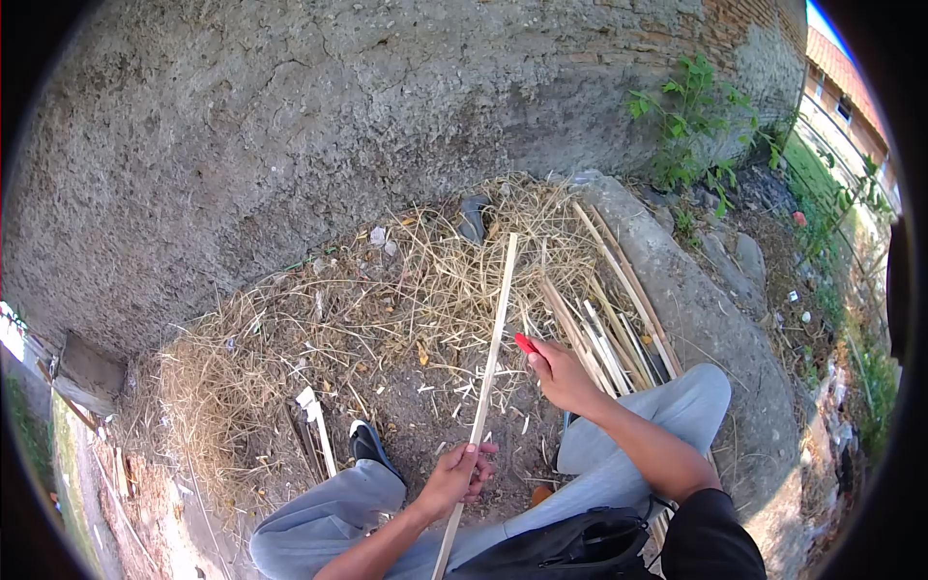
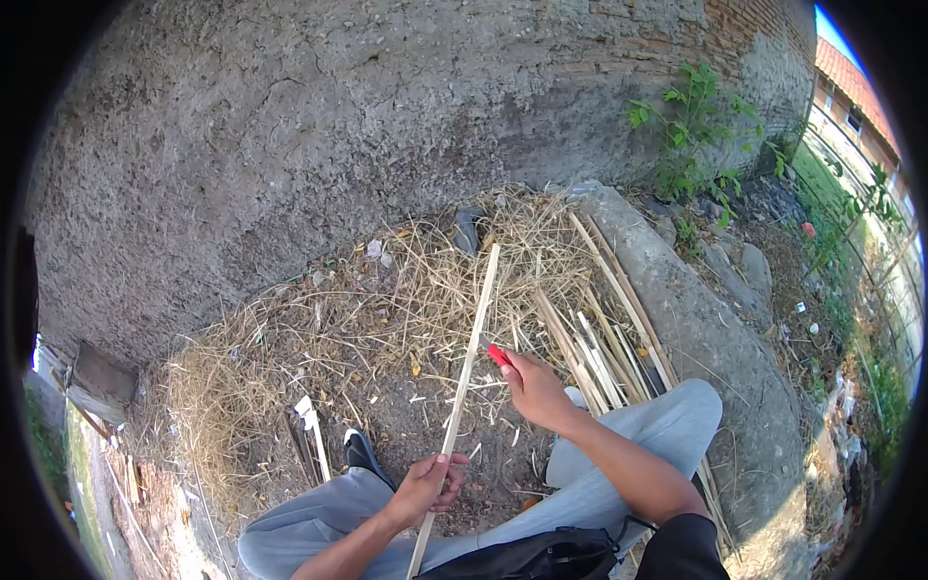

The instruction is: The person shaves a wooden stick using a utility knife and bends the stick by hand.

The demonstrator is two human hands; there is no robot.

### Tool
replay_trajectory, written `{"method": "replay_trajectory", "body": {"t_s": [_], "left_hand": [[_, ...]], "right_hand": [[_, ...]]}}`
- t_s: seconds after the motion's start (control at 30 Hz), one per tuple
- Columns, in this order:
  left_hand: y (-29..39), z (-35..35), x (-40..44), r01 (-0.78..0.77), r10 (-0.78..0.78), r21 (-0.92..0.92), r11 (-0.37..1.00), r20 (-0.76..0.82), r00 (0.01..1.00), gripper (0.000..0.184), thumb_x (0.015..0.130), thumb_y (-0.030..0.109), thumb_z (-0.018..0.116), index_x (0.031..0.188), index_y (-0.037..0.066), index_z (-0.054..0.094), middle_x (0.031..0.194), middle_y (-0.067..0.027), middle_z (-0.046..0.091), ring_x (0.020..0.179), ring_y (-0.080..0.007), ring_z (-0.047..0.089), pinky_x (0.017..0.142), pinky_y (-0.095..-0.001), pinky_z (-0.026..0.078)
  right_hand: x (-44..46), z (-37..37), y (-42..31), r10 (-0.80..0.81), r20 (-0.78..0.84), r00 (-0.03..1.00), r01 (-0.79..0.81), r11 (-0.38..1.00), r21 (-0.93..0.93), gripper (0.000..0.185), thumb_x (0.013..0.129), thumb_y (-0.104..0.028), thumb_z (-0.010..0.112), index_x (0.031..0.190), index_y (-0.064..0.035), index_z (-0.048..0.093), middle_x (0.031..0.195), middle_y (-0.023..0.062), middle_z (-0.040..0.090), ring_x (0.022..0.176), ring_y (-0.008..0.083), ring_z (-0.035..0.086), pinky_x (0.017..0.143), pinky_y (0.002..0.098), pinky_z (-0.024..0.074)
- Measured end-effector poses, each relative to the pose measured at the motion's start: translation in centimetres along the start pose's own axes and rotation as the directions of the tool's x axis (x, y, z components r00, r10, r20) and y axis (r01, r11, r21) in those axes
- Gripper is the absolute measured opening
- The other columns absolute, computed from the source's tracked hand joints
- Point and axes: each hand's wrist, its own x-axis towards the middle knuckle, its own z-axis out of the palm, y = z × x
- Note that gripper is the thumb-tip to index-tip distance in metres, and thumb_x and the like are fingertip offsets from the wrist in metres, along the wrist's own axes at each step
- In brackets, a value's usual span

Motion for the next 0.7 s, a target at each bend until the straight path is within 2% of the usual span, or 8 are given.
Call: {"method": "replay_trajectory", "body": {"t_s": [0.13, 0.2, 0.3, 0.4, 0.43, 0.5, 0.6, 0.7], "left_hand": [[0.6, -0.1, -0.6, 0.027, -0.026, 0.044, 0.999, -0.019, 0.999, 0.04, 0.109, 0.036, 0.03, 0.125, 0.005, 0.048, 0.072, -0.0003, 0.042, 0.048, -0.0055, 0.03, 0.04, -0.0225, 0.025], [1.1, 0.3, -1.2, 0.015, -0.012, 0.061, 0.998, -0.056, 0.998, 0.039, 0.109, 0.037, 0.029, 0.123, 0.006, 0.047, 0.071, 0.0006, 0.04, 0.048, -0.0055, 0.029, 0.041, -0.0224, 0.024], [0.9, 0.0, -1.5, -0.026, 0.029, 0.078, 0.997, -0.038, 0.999, 0.037, 0.109, 0.037, 0.03, 0.12, 0.006, 0.047, 0.071, 0.001, 0.04, 0.047, -0.0058, 0.029, 0.04, -0.023, 0.024], [0.2, -0.9, -1.5, -0.008, 0.008, 0.014, 1.0, 0.001, 1.0, 0.034, 0.109, 0.035, 0.032, 0.117, 0.006, 0.048, 0.073, 0.0004, 0.041, 0.048, -0.0067, 0.031, 0.041, -0.023, 0.026], [-0.1, -1.0, -1.6, -0.007, 0.007, 0.015, 1.0, 0.001, 1.0, 0.034, 0.109, 0.035, 0.032, 0.117, 0.006, 0.048, 0.073, 0.0004, 0.041, 0.048, -0.0067, 0.031, 0.041, -0.023, 0.026], [-0.3, -1.0, -1.9, -0.036, 0.036, -0.003, 0.999, -0.042, 0.998, 0.031, 0.109, 0.03, 0.035, 0.114, 0.005, 0.05, 0.074, -0.0009, 0.044, 0.051, -0.0081, 0.035, 0.043, -0.0235, 0.031], [-0.3, -0.8, -2.4, -0.049, 0.052, 0.041, 0.998, -0.081, 0.995, 0.03, 0.108, 0.026, 0.036, 0.117, 0.002, 0.052, 0.076, -0.0027, 0.048, 0.053, -0.0082, 0.039, 0.044, -0.0234, 0.034], [0.0, -0.5, -2.7, -0.065, 0.077, 0.095, 0.993, -0.12, 0.99, 0.032, 0.108, 0.024, 0.036, 0.123, 0.002, 0.053, 0.078, -0.0014, 0.051, 0.052, -0.0071, 0.041, 0.044, -0.0236, 0.037]], "right_hand": [[0.0, -1.0, -1.1, -0.011, 0.057, 0.998, 0.019, 0.989, -0.143, 0.038, 0.101, -0.018, 0.048, 0.133, 0.0028, 0.051, 0.101, 0.0188, 0.062, 0.082, 0.0374, 0.063, 0.073, 0.0455, 0.0498], [0.0, -0.6, -0.6, -0.149, 0.026, 0.989, 0.15, 0.957, -0.246, 0.04, 0.099, -0.018, 0.051, 0.134, 0.0021, 0.051, 0.101, 0.0208, 0.064, 0.079, 0.0363, 0.065, 0.067, 0.0441, 0.0531], [-0.1, 0.4, -0.4, -0.202, -0.043, 0.978, 0.182, 0.941, -0.286, 0.035, 0.098, -0.019, 0.053, 0.128, -0.001, 0.055, 0.094, 0.0188, 0.068, 0.071, 0.037, 0.067, 0.061, 0.0444, 0.0551], [-0.2, 0.4, -1.0, -0.148, -0.013, 0.989, 0.145, 0.979, -0.144, 0.027, 0.096, -0.022, 0.058, 0.117, -0.006, 0.059, 0.086, 0.0137, 0.071, 0.062, 0.0363, 0.067, 0.053, 0.0436, 0.0544], [-0.2, 0.3, -1.1, -0.147, -0.014, 0.989, 0.144, 0.979, -0.143, 0.027, 0.096, -0.022, 0.058, 0.117, -0.006, 0.059, 0.086, 0.0137, 0.071, 0.062, 0.0363, 0.067, 0.053, 0.0436, 0.0544], [0.0, 0.3, -1.3, -0.284, -0.051, 0.957, 0.274, 0.949, -0.155, 0.017, 0.094, -0.023, 0.062, 0.104, -0.0091, 0.06, 0.078, 0.009, 0.071, 0.057, 0.0327, 0.066, 0.05, 0.0416, 0.0532], [0.0, 0.7, -0.5, -0.345, -0.038, 0.938, 0.334, 0.927, -0.171, 0.017, 0.092, -0.025, 0.065, 0.096, -0.0089, 0.061, 0.08, 0.0092, 0.071, 0.058, 0.0299, 0.067, 0.05, 0.04, 0.0531], [0.0, 0.6, -1.2, -0.287, -0.002, 0.958, 0.281, 0.94, -0.191, 0.017, 0.092, -0.025, 0.066, 0.09, -0.0083, 0.062, 0.08, 0.0085, 0.071, 0.059, 0.0293, 0.068, 0.05, 0.0392, 0.0531]]}}
